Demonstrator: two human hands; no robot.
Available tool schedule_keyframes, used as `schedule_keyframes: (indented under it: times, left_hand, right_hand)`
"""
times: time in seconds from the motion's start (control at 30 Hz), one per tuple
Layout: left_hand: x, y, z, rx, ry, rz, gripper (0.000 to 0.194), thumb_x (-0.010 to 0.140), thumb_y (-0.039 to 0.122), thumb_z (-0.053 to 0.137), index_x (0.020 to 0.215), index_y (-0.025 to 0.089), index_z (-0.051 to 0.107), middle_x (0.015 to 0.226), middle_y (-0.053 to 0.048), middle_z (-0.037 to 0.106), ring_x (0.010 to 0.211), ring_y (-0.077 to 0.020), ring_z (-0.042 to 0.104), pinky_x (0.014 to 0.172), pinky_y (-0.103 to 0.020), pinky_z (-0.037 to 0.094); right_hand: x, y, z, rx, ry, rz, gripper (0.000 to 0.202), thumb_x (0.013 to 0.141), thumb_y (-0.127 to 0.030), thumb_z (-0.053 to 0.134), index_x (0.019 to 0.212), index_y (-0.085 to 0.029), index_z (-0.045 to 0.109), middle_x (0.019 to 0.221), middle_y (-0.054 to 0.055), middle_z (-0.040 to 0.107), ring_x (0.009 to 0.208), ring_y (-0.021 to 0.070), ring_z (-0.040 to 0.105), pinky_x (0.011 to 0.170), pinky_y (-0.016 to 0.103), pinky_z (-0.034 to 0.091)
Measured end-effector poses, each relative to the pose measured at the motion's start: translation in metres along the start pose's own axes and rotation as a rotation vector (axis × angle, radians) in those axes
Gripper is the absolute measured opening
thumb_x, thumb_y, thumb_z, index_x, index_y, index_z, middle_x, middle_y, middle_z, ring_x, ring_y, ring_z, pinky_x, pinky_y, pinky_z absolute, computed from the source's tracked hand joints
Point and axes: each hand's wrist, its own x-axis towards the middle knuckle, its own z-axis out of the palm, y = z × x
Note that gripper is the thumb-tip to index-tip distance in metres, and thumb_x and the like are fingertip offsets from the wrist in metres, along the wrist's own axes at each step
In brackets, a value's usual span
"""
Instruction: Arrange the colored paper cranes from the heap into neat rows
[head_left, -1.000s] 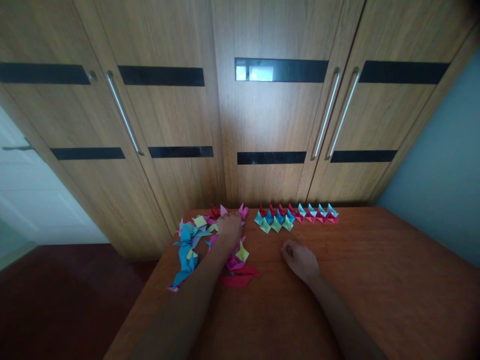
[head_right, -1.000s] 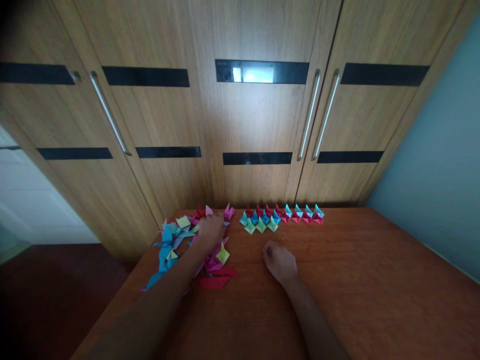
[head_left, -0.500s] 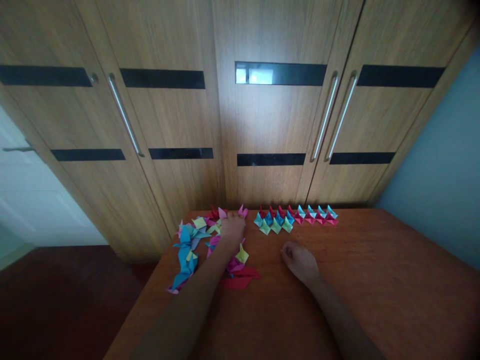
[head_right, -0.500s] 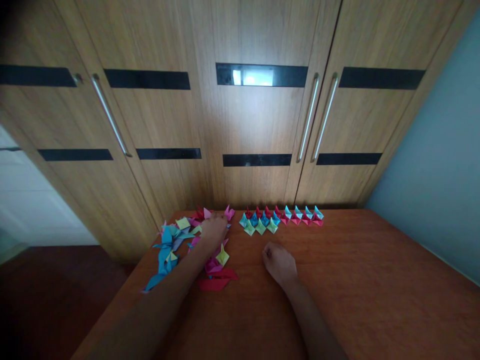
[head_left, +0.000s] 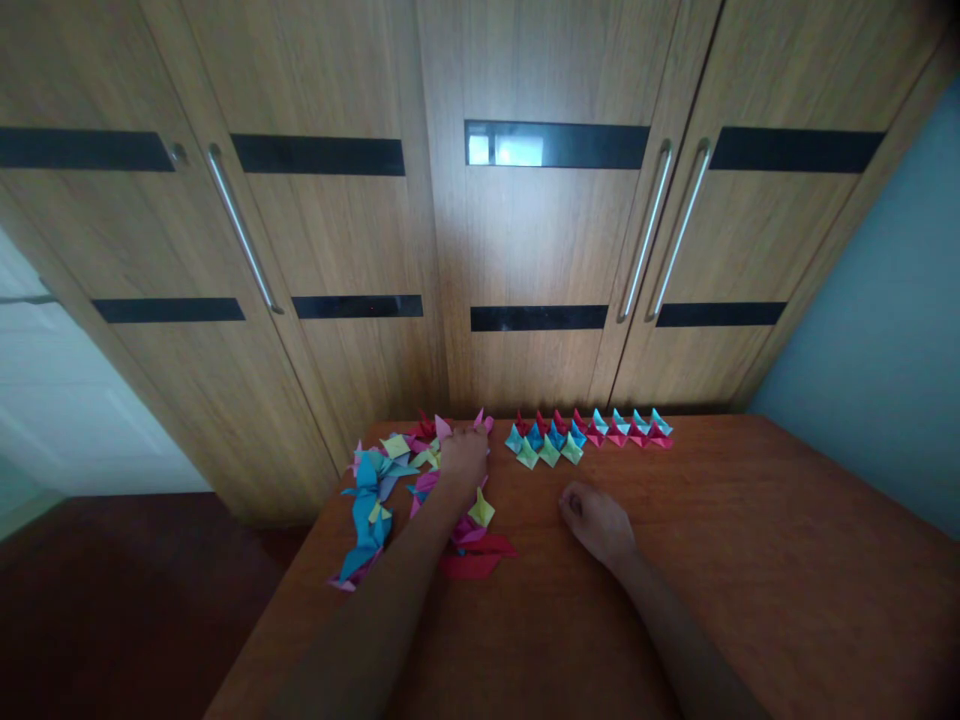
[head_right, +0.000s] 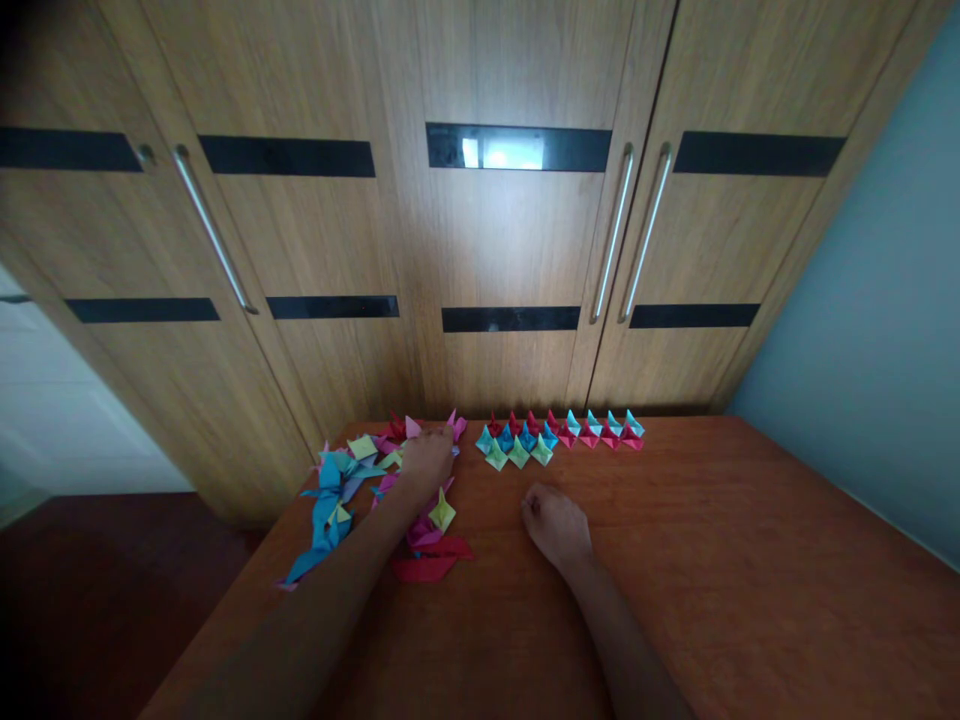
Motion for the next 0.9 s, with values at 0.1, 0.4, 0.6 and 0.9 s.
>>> schedule_keyframes:
  times: [0.1,0.4,0.6,0.9]
  left_hand:
    - [-0.002,-0.002,-0.001,-0.028,0.002,0.018,0.029,0.085,0.007,0.045,0.111,0.012,0.056,0.103,-0.018,0.064,0.098,-0.0271,0.061,0.08,-0.039,0.048]
    - [-0.029,-0.007,-0.027,-0.176,0.081,0.209,0.021,0.085,0.027,0.058,0.105,0.019,0.059,0.108,-0.008,0.063,0.107,-0.0219,0.054,0.093,-0.033,0.042]
    - [-0.081,0.002,-0.033,-0.408,0.263,0.473,0.017,0.082,0.02,0.062,0.099,0.02,0.06,0.099,-0.004,0.064,0.095,-0.0206,0.055,0.086,-0.035,0.044]
    - [-0.111,0.012,-0.019,-0.407,0.223,0.548,0.019,0.082,0.016,0.06,0.1,0.022,0.058,0.101,-0.004,0.062,0.096,-0.0204,0.056,0.095,-0.042,0.042]
  right_hand:
    - [0.0,-0.001,-0.001,0.0,0.002,0.001,0.013,0.086,-0.027,0.048,0.079,-0.022,0.058,0.082,0.0,0.064,0.074,0.0133,0.057,0.06,0.022,0.031]
    - [0.002,-0.001,0.002,0.203,0.039,-0.039,0.015,0.084,-0.028,0.049,0.075,-0.021,0.057,0.073,0.0,0.062,0.068,0.0141,0.055,0.061,0.023,0.034]
    - [-0.005,-0.02,0.001,0.97,-0.121,-0.108,0.032,0.084,-0.051,0.046,0.086,-0.02,0.055,0.068,-0.002,0.056,0.056,0.0113,0.05,0.051,0.021,0.036]
    - [-0.014,-0.034,0.006,0.957,-0.25,-0.227,0.037,0.08,-0.054,0.052,0.07,-0.018,0.055,0.058,-0.004,0.05,0.055,0.01,0.047,0.054,0.021,0.037]
